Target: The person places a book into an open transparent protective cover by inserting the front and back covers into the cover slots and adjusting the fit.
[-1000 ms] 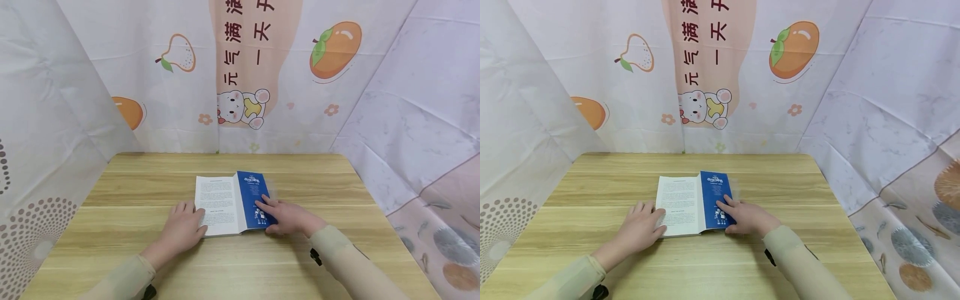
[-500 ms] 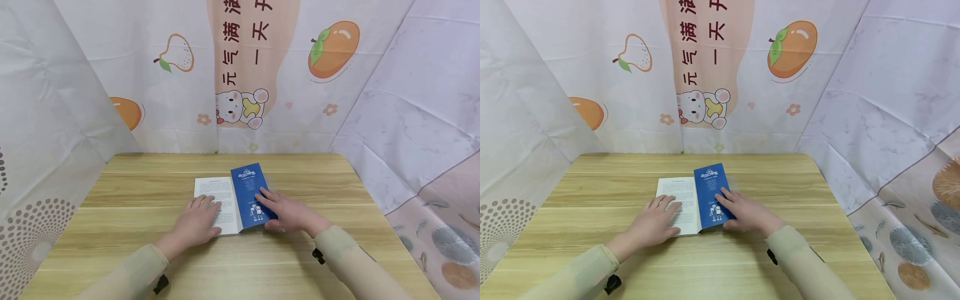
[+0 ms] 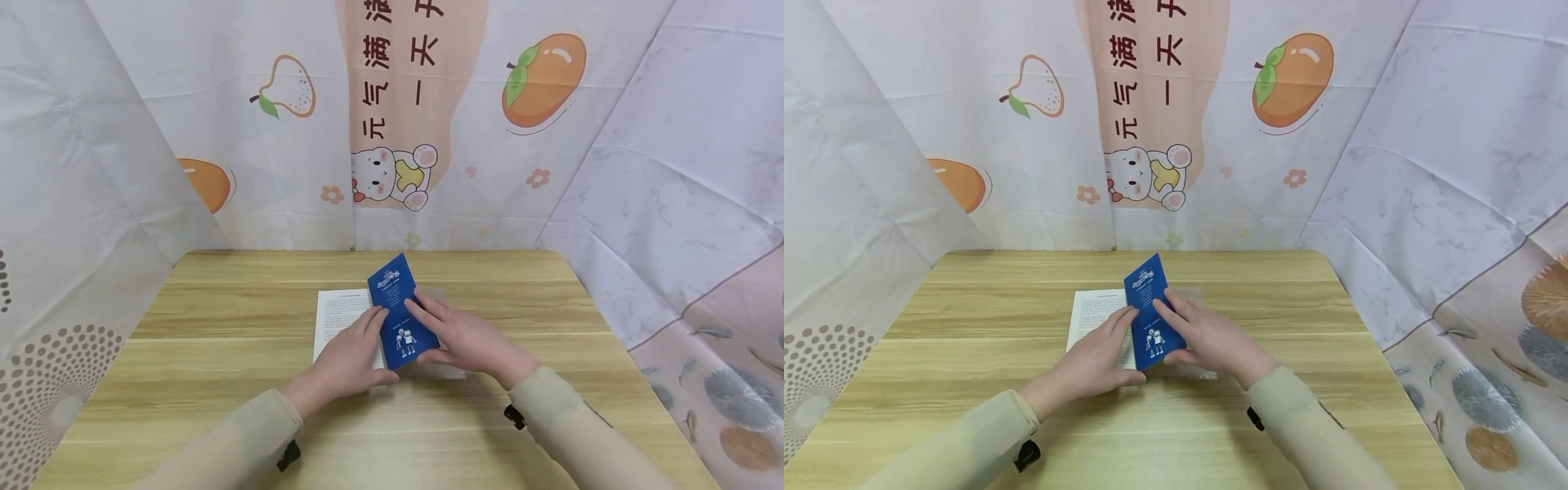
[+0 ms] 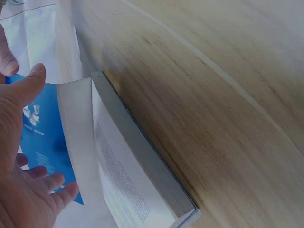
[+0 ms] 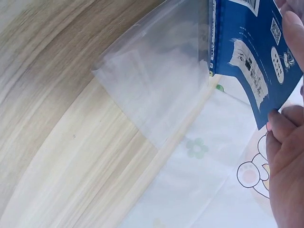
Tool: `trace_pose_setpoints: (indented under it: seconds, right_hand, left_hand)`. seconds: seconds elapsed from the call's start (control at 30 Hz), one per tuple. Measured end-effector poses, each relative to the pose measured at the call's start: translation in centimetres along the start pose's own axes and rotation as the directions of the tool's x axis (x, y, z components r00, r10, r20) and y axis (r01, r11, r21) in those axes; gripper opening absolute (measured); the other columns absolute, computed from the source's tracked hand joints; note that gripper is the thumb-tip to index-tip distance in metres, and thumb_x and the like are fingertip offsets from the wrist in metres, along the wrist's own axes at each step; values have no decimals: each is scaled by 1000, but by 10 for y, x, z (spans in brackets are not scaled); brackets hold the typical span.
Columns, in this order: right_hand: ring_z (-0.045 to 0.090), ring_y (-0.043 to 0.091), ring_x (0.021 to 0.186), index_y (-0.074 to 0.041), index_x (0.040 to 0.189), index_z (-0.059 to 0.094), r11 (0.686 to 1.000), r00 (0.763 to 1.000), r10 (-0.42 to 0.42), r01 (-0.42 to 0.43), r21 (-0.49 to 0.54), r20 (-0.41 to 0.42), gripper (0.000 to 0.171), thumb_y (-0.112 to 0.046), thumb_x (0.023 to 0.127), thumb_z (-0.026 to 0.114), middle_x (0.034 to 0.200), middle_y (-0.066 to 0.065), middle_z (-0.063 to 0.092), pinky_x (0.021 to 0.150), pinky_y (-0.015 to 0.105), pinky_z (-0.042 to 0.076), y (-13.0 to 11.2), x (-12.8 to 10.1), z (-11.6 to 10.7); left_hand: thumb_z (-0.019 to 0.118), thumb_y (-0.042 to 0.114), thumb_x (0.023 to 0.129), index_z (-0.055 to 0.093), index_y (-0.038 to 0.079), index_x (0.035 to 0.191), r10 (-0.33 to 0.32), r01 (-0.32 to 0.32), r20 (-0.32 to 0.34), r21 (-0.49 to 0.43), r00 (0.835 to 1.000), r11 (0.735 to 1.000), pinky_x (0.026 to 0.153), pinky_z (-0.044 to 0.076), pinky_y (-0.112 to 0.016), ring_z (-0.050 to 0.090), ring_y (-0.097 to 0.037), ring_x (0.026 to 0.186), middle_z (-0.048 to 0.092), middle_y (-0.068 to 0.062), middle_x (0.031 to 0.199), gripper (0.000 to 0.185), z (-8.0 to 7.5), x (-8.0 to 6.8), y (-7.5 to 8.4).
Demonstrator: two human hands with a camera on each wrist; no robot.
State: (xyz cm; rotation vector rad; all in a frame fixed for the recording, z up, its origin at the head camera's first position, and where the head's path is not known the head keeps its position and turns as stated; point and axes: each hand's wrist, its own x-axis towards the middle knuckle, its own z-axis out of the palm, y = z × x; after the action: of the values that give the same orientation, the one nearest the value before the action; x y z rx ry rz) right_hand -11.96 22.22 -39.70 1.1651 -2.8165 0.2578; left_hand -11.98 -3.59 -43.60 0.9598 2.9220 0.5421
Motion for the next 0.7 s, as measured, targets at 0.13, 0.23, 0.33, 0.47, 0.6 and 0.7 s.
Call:
trace_pose_setpoints:
  seconds: [0.13,0.23,0.33,0.47,0.6,0.7]
  right_hand:
    - [44,37,144,-7,162,28,998,999,27,-29,-48,-46,99,-58,88,71,164,21,32,101,47,53,-3,2,0]
    - [47,37,141,-3,160,30,996,996,50,-55,-73,-72,100,-62,88,68,162,18,37,102,48,52,-6,3,0]
    - [51,39,138,-1,159,32,996,993,55,-62,-60,-102,101,-65,88,65,159,16,42,101,49,52,-10,5,1]
    - [50,43,138,-3,160,31,997,994,72,-69,41,-85,97,-63,91,64,156,15,47,101,53,51,-16,8,2]
    - [45,44,141,-9,163,25,985,995,89,-83,148,-39,87,-57,99,58,157,14,46,106,56,47,-22,9,2]
    - [43,44,143,-11,164,23,977,996,90,-83,196,-26,80,-52,103,53,160,12,42,108,57,45,-23,10,2]
  left_hand:
    - [80,63,79,23,6,161,-10,10,-16,-12,1000,1000,112,43,-47,40,-31,147,28,-16,165,114,0,4,4]
    - [80,60,81,20,7,161,-2,1,-33,-43,999,999,108,47,-47,43,-31,145,27,-16,165,114,-1,5,6]
    - [81,54,83,14,10,161,11,-16,-55,-98,998,995,100,54,-47,54,-31,134,28,-16,164,112,-1,4,7]
    - [81,51,85,11,14,161,16,-27,-80,-142,997,989,83,60,-42,65,-26,113,30,-11,162,110,0,3,7]
    - [80,49,86,8,17,161,13,-31,-102,-176,995,984,67,57,-32,68,-21,92,26,-8,164,110,-1,3,6]
    - [82,47,85,6,21,162,9,-34,-112,-217,994,976,59,53,-27,67,-18,78,13,-3,170,112,-3,3,4]
